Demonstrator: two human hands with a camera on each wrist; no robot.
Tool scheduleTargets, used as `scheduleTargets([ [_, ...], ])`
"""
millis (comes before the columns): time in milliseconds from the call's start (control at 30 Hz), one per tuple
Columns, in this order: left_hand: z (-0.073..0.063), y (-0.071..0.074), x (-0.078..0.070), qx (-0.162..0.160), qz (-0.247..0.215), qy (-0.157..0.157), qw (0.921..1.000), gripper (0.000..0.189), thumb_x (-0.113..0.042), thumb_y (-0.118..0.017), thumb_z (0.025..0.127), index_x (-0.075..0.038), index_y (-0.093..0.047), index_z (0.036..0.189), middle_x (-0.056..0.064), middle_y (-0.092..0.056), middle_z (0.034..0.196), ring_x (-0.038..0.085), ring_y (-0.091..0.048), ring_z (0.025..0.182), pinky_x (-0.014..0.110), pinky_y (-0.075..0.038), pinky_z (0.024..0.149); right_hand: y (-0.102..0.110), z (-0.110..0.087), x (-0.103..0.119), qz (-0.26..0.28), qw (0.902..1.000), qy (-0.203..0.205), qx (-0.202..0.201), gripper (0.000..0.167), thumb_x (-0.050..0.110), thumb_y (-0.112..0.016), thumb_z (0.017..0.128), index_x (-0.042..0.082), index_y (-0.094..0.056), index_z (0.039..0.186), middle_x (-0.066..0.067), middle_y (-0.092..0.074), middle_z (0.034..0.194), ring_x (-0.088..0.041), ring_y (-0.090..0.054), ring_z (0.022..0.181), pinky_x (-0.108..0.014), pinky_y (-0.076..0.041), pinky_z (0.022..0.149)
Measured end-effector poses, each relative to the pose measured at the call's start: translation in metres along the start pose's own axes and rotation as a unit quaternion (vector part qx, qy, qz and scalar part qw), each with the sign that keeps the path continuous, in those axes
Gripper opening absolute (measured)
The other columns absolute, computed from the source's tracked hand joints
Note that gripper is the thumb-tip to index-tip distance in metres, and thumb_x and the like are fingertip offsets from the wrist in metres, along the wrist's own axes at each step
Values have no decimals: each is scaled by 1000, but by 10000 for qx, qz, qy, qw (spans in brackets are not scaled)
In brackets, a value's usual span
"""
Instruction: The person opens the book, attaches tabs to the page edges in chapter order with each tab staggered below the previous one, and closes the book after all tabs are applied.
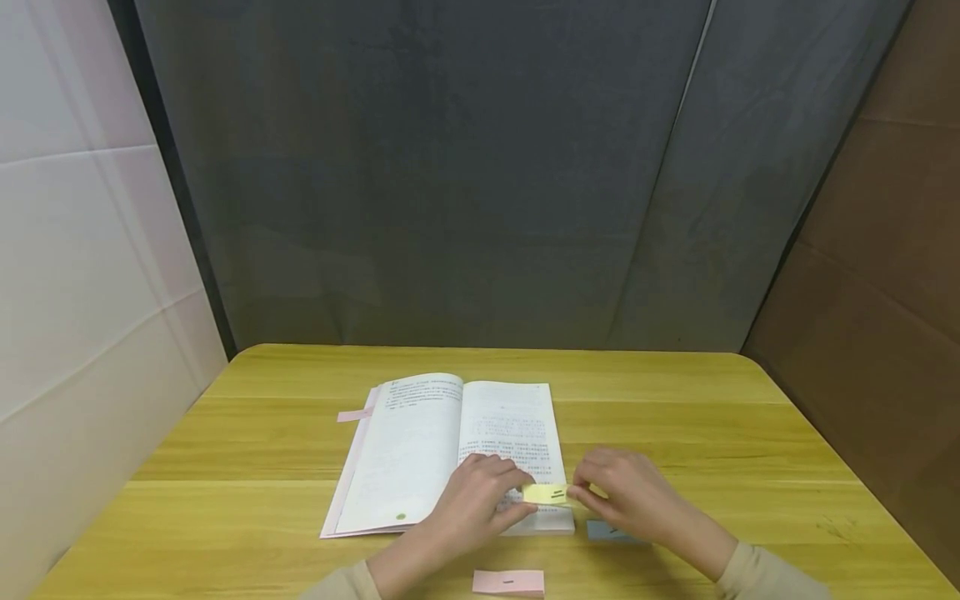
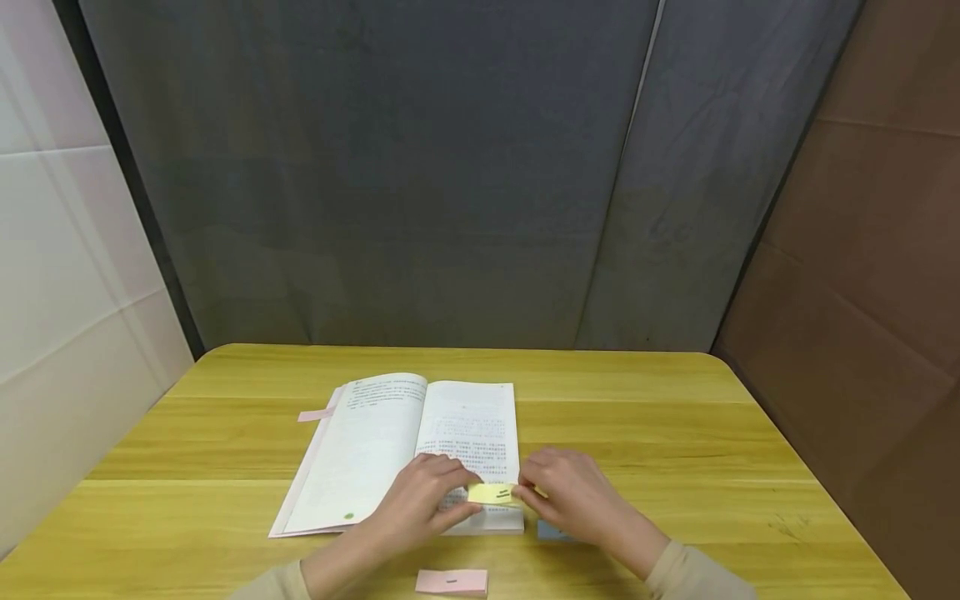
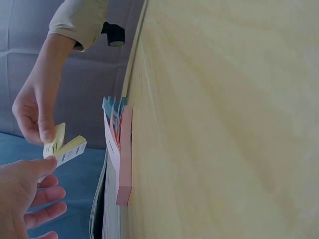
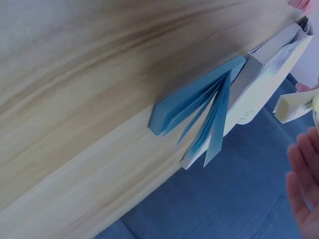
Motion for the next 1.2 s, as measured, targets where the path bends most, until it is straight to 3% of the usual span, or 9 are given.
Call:
scheduleTargets([
  [267,0,-1,1,-28,-1,13,10000,22,-36,-66,75,-16,-66,86,-12,-59,77,2,-51,68,29,-43,73,7,3,5,-95,9979,315,-559,8,20,-69,74,19,-62,70,13,-54,74,-1,-49,68,-12,-41,55],
  [500,0,0,1,-81,-3,38,10000,20,-34,-68,74,-17,-65,83,-12,-58,73,1,-49,65,29,-43,72,7,4,7,-42,9984,219,-525,14,21,-69,74,21,-56,66,16,-51,69,0,-46,63,-11,-37,51],
  [667,0,0,2,-59,-9,75,10000,19,-34,-69,73,-17,-65,80,-12,-58,71,1,-49,63,29,-43,70,9,6,18,-133,9954,731,-606,15,23,-66,78,20,-57,67,14,-51,70,-1,-45,63,-10,-36,52],
  [900,1,0,3,-47,25,157,9999,20,-35,-68,73,-17,-65,79,-12,-57,69,1,-46,60,28,-42,67,12,9,42,-514,9834,1611,-660,19,20,-57,84,16,-57,65,9,-49,66,-5,-44,59,-13,-37,53],
  [1067,1,-3,3,70,15,224,9997,21,-35,-69,72,-16,-65,80,-14,-56,69,0,-46,61,28,-42,68,13,8,48,-709,9817,1680,-558,24,21,-50,89,17,-56,66,9,-49,67,-6,-43,61,-13,-36,53],
  [1200,2,-4,2,151,57,254,9995,22,-36,-69,72,-16,-66,81,-14,-57,69,1,-47,62,30,-42,69,17,5,51,-761,9782,1782,-750,26,21,-47,90,16,-56,67,8,-50,68,-7,-45,61,-15,-38,53],
])
Point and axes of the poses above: each hand's wrist, its own z-axis towards the middle knuckle, its own y-axis out of the back of the hand, x = y × z, the point moved 7 cm from there along z, towards the middle knuckle
